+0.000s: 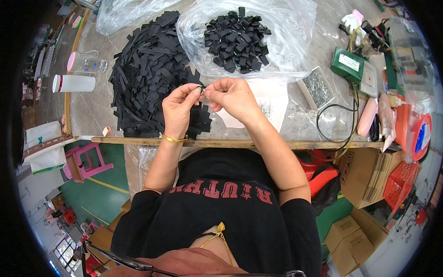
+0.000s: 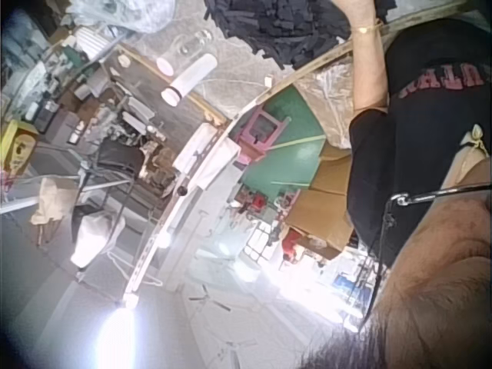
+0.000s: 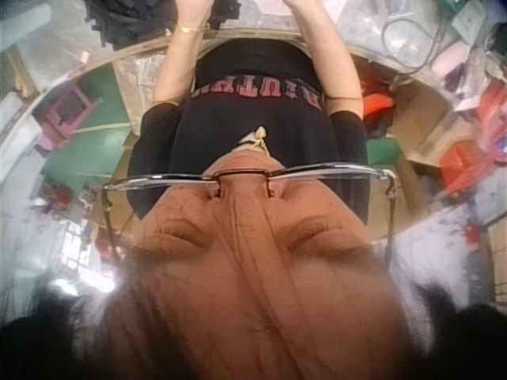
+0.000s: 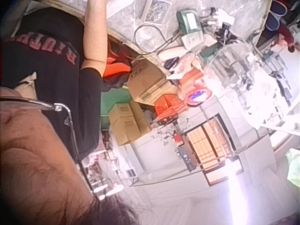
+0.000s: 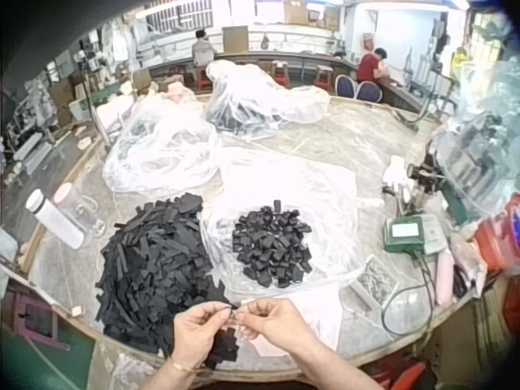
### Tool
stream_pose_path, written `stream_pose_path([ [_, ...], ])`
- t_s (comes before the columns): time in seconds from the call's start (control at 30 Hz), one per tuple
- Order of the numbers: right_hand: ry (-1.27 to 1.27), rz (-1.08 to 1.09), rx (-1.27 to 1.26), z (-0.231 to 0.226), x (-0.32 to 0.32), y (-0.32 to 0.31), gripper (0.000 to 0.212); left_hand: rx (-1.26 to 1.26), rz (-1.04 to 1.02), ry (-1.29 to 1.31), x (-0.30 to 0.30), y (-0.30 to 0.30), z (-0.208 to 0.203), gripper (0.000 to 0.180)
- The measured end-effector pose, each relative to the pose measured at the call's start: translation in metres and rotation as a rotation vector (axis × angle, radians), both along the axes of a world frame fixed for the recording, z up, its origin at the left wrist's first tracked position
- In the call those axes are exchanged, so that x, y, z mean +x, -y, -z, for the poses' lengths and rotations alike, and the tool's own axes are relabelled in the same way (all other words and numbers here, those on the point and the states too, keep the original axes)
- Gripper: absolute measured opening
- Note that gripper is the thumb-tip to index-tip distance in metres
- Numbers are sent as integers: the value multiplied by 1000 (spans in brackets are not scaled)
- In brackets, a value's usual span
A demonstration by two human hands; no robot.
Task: Assembling small black plastic components by inserting small metal pins into them.
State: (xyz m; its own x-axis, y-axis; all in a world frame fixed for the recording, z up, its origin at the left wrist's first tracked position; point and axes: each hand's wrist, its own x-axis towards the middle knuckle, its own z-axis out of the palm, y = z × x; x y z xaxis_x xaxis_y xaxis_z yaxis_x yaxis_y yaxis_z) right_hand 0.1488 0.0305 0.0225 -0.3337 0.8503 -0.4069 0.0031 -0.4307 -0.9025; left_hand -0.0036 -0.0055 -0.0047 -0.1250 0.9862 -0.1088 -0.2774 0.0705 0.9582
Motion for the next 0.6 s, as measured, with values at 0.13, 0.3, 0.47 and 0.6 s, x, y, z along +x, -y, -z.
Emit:
stream_pose_path([
  [0.13,-15,13,-11,0,-1,1,15,-10,-10,-26,1,2,-1,13],
  [0.3,-14,88,19,-3,-9,8,16,394,-96,-581,1,-1,2,10],
  [0.47,-12,115,54,-5,-16,11,16,473,-99,-676,-2,-1,-4,10],
  [0.6,-50,130,92,6,-17,12,13,172,-114,-328,1,3,2,10],
])
